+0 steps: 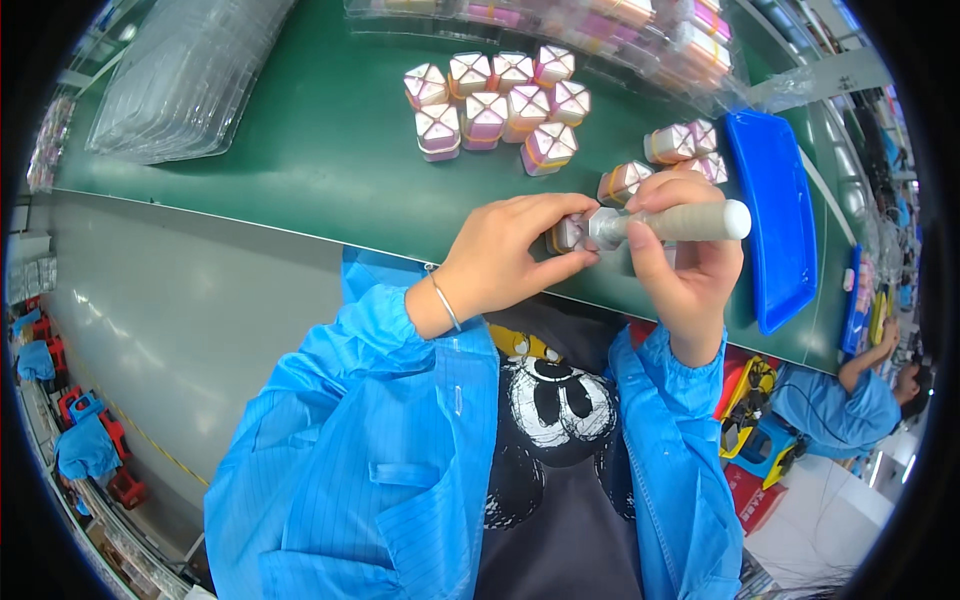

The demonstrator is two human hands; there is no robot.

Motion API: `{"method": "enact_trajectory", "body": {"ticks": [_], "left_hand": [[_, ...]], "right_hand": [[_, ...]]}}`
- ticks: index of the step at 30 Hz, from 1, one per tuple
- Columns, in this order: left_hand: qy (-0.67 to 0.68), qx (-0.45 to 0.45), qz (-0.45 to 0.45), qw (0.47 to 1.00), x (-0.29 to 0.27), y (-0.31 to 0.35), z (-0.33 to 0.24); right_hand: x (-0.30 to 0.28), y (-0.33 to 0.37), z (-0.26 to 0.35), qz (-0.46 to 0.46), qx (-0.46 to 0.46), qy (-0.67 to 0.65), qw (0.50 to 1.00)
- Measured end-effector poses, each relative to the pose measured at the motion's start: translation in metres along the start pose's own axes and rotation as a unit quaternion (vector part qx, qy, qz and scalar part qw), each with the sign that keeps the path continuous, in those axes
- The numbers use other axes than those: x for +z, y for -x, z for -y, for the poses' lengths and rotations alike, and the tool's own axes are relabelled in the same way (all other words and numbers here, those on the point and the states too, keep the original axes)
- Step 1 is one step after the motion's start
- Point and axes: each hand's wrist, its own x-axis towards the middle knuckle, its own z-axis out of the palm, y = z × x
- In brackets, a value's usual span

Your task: Assemble small cube-shaped puzzle objects on a production line and apply a substance using an applicator tool.

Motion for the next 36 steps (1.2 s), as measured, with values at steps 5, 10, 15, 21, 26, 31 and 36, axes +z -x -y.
{"method": "enact_trajectory", "body": {"ticks": [5, 10, 15, 21, 26, 31, 36], "left_hand": [[0.011, -0.002, 0.001, 1.0, 0.001, 0.0, 0.003], [0.009, -0.003, -0.004, 1.0, 0.001, 0.002, 0.004], [-0.008, 0.009, -0.01, 1.0, 0.001, 0.002, 0.003], [-0.024, 0.011, -0.005, 1.0, 0.001, 0.001, 0.006], [-0.008, 0.027, -0.019, 0.999, 0.001, 0.001, 0.004], [0.0, 0.006, 0.007, 1.0, -0.002, -0.001, 0.003], [0.015, 0.005, 0.0, 1.0, -0.002, 0.003, 0.005]], "right_hand": [[-0.002, -0.006, 0.0, 0.023, -0.024, 0.02, 0.999], [0.0, -0.013, 0.005, 0.03, 0.007, 0.045, 0.998], [0.004, -0.011, 0.0, 0.018, -0.019, 0.049, 0.998], [-0.002, -0.018, 0.006, 0.099, -0.062, 0.093, 0.989], [-0.001, -0.025, 0.014, 0.092, 0.0, -0.013, 0.996], [0.022, -0.021, 0.011, 0.011, 0.037, -0.312, 0.949], [0.033, -0.015, 0.007, 0.006, 0.047, -0.338, 0.94]]}}
